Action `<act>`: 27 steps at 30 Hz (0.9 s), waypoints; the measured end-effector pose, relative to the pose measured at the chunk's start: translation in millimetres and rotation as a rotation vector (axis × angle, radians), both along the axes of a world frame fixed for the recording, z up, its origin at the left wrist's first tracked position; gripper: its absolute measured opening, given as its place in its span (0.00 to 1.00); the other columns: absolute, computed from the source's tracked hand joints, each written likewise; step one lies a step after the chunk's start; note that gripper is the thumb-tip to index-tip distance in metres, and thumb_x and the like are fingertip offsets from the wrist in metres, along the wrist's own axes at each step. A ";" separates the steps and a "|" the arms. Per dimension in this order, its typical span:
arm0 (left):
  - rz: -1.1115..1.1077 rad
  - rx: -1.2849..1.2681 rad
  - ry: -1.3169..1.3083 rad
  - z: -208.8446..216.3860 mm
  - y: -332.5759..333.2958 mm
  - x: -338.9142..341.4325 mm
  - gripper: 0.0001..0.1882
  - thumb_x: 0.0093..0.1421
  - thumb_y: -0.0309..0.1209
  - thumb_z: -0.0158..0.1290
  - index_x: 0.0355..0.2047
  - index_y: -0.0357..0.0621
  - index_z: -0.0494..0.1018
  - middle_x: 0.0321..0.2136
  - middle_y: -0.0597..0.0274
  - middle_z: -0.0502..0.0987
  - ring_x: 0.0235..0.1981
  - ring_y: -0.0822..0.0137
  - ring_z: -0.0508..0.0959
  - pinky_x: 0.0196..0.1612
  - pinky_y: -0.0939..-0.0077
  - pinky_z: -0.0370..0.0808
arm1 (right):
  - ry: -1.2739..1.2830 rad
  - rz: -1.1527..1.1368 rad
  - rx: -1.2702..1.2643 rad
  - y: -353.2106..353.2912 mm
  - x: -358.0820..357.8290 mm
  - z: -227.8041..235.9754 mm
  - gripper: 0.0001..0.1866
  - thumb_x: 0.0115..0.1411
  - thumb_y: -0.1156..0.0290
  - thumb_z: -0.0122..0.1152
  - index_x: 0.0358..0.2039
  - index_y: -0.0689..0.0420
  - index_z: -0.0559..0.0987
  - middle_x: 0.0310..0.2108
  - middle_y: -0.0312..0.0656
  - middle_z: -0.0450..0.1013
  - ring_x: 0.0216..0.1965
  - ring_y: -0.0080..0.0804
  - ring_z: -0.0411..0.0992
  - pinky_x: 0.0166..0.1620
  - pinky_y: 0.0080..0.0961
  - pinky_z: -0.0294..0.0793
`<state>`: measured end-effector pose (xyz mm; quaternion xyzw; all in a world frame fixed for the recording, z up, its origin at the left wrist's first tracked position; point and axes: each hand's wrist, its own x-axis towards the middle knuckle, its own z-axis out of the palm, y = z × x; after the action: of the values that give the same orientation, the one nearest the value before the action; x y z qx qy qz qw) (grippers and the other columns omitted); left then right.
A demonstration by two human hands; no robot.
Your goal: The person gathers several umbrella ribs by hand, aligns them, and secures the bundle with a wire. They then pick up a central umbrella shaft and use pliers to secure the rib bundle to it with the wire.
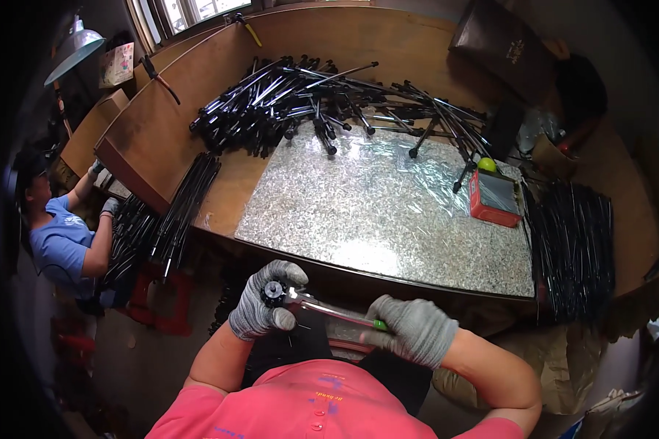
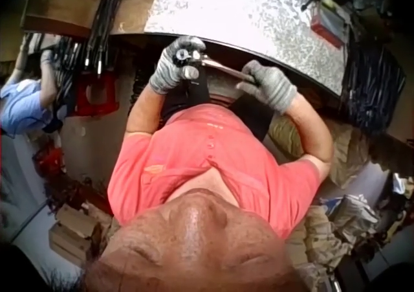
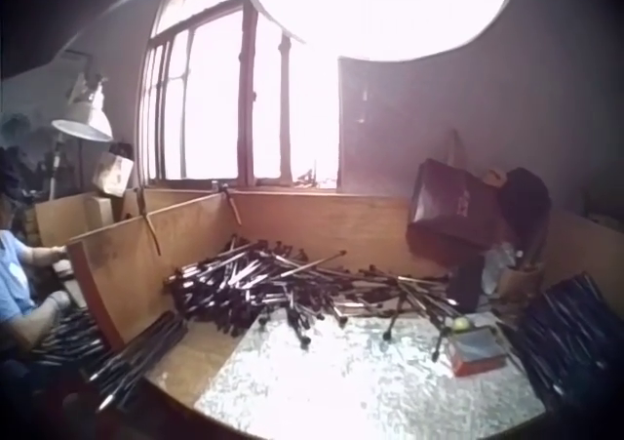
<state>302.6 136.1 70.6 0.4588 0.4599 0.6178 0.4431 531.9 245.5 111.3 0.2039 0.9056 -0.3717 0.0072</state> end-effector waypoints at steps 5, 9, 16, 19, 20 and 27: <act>-0.159 -0.223 -0.013 8.5 -1.5 0.0 0.31 0.31 0.45 0.71 0.34 0.41 0.73 0.29 0.66 0.75 0.32 0.74 0.73 0.38 0.81 0.70 | -0.011 -0.012 -0.332 -5.9 5.1 -10.7 0.20 0.50 0.60 0.64 0.36 0.61 0.71 0.26 0.47 0.72 0.27 0.32 0.74 0.27 0.27 0.71; -0.089 -0.219 0.006 5.5 1.0 3.8 0.32 0.29 0.46 0.71 0.32 0.41 0.73 0.28 0.65 0.75 0.31 0.74 0.73 0.38 0.81 0.70 | 0.115 -0.027 -0.312 -7.7 7.1 -16.4 0.27 0.52 0.52 0.62 0.40 0.62 0.70 0.25 0.45 0.73 0.27 0.29 0.74 0.28 0.25 0.71; -0.068 -0.178 -0.058 5.5 4.5 0.5 0.41 0.25 0.56 0.70 0.36 0.42 0.70 0.25 0.71 0.71 0.29 0.79 0.70 0.33 0.85 0.67 | -0.143 0.059 -0.558 15.0 9.5 -27.4 0.26 0.60 0.54 0.49 0.51 0.61 0.68 0.30 0.48 0.73 0.32 0.39 0.74 0.38 0.29 0.72; -0.126 -0.178 0.023 5.8 4.4 -4.3 0.37 0.28 0.51 0.71 0.36 0.44 0.70 0.29 0.72 0.70 0.31 0.79 0.69 0.36 0.84 0.67 | -0.192 0.087 -0.925 12.1 9.7 -23.4 0.25 0.60 0.53 0.47 0.50 0.59 0.69 0.31 0.49 0.73 0.34 0.44 0.73 0.39 0.31 0.71; -0.154 -0.175 0.063 5.8 4.3 -4.9 0.36 0.30 0.49 0.71 0.36 0.44 0.69 0.30 0.72 0.70 0.32 0.79 0.69 0.37 0.84 0.68 | -0.035 0.056 -0.694 9.2 9.3 -19.0 0.25 0.60 0.52 0.46 0.50 0.58 0.69 0.31 0.49 0.73 0.34 0.46 0.73 0.40 0.32 0.71; -0.002 -0.191 0.026 1.8 7.6 0.1 0.39 0.27 0.56 0.69 0.35 0.44 0.69 0.26 0.73 0.69 0.29 0.80 0.68 0.33 0.86 0.66 | 0.076 -0.070 -0.282 -0.5 -2.9 -36.2 0.27 0.59 0.47 0.45 0.47 0.57 0.71 0.33 0.49 0.73 0.36 0.47 0.73 0.40 0.32 0.71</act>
<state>302.7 143.8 72.3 0.4229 0.5218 0.5648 0.4795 529.0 245.0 75.1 0.2178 0.8364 -0.5028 -0.0116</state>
